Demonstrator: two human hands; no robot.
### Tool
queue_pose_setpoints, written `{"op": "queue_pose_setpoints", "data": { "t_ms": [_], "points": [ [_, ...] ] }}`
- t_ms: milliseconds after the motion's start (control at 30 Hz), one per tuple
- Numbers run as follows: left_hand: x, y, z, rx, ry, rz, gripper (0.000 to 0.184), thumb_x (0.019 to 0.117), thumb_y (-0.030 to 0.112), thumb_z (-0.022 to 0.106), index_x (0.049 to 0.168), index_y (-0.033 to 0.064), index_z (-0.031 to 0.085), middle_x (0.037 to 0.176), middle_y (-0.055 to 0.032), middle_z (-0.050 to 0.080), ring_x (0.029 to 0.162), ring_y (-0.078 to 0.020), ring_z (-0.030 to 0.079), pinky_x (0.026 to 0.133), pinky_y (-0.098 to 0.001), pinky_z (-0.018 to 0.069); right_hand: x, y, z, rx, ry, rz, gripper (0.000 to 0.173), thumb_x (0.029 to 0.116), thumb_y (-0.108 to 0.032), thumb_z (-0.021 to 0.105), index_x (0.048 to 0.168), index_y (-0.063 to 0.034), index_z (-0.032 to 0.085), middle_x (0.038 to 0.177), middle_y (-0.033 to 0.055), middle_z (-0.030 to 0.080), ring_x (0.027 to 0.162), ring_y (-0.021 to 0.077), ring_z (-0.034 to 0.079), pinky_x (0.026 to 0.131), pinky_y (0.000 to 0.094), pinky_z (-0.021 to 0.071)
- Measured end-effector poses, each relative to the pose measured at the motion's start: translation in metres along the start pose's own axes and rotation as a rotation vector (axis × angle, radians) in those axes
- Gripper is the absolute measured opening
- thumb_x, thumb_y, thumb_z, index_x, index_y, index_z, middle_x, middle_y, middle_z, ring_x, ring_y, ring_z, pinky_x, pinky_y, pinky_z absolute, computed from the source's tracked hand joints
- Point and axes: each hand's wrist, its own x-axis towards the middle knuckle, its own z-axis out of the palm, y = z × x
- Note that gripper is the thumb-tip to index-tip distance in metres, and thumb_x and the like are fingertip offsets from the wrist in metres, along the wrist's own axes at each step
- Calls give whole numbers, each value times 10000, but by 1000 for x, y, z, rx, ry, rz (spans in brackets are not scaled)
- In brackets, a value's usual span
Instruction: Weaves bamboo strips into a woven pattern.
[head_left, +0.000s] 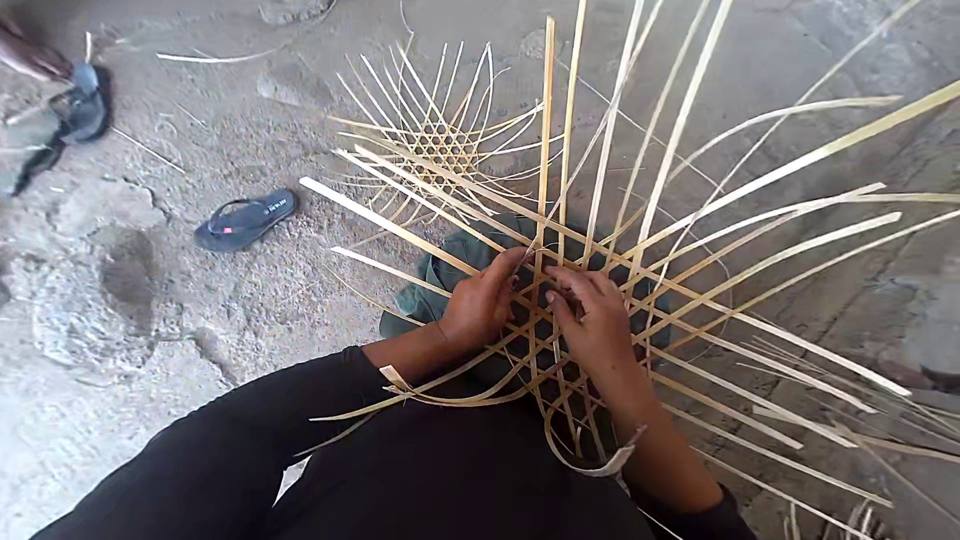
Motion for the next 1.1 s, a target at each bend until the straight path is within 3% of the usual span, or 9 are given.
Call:
{"op": "queue_pose_setpoints", "data": {
  "t_ms": [100,267,500,667,800,900,1100],
  "points": [
    [1,-3,2,18,7,10,422,1076,103,462,1497,118,446,1161,-81,727,651,-136,704,622,-336,622,1,3,3,-89,31,-49,355,1023,-248,612,1370,-196,666,1116,139,674,1026,309,648,874,505,543],
    [1,-4,3,30,19,33,413,1078,107,455,1491,105,451,1180,-97,710,644,-128,698,616,-325,624,-1,0,17,-80,171,-94,304,1019,-266,625,1284,-157,724,1057,127,644,985,261,623,846,426,541],
    [0,-8,3,42,24,50,406,1075,114,468,1481,115,461,1017,-85,727,630,-138,693,613,-335,624,-2,12,48,-13,357,-210,274,1017,-191,619,1253,-110,732,1012,93,655,961,221,620,866,402,517],
    [0,-10,4,47,53,87,397,1071,96,469,1468,99,482,1102,-102,701,626,-128,668,606,-320,613,0,12,51,-24,354,-234,286,1029,-176,589,1279,-131,720,1062,94,662,983,232,621,838,423,494],
    [1,-9,3,31,59,91,401,1056,65,471,1456,98,491,1248,-106,648,615,-107,648,589,-298,604,1,12,47,-23,302,-254,296,1031,-182,583,1290,-122,713,1103,100,664,1021,242,624,860,448,487],
    [1,-6,3,53,53,68,405,1061,74,470,1466,95,480,1263,-116,638,628,-122,658,604,-313,611,3,12,26,-103,231,-267,311,1043,-260,570,1296,-150,713,1133,86,680,1047,258,621,883,467,482],
    [2,-5,5,95,43,61,417,1062,82,457,1479,95,469,1243,-119,657,646,-140,675,623,-343,617,7,30,24,-177,306,-264,269,1044,-288,575,1254,-262,742,1100,72,641,1003,248,592,852,444,459]
  ]
}}
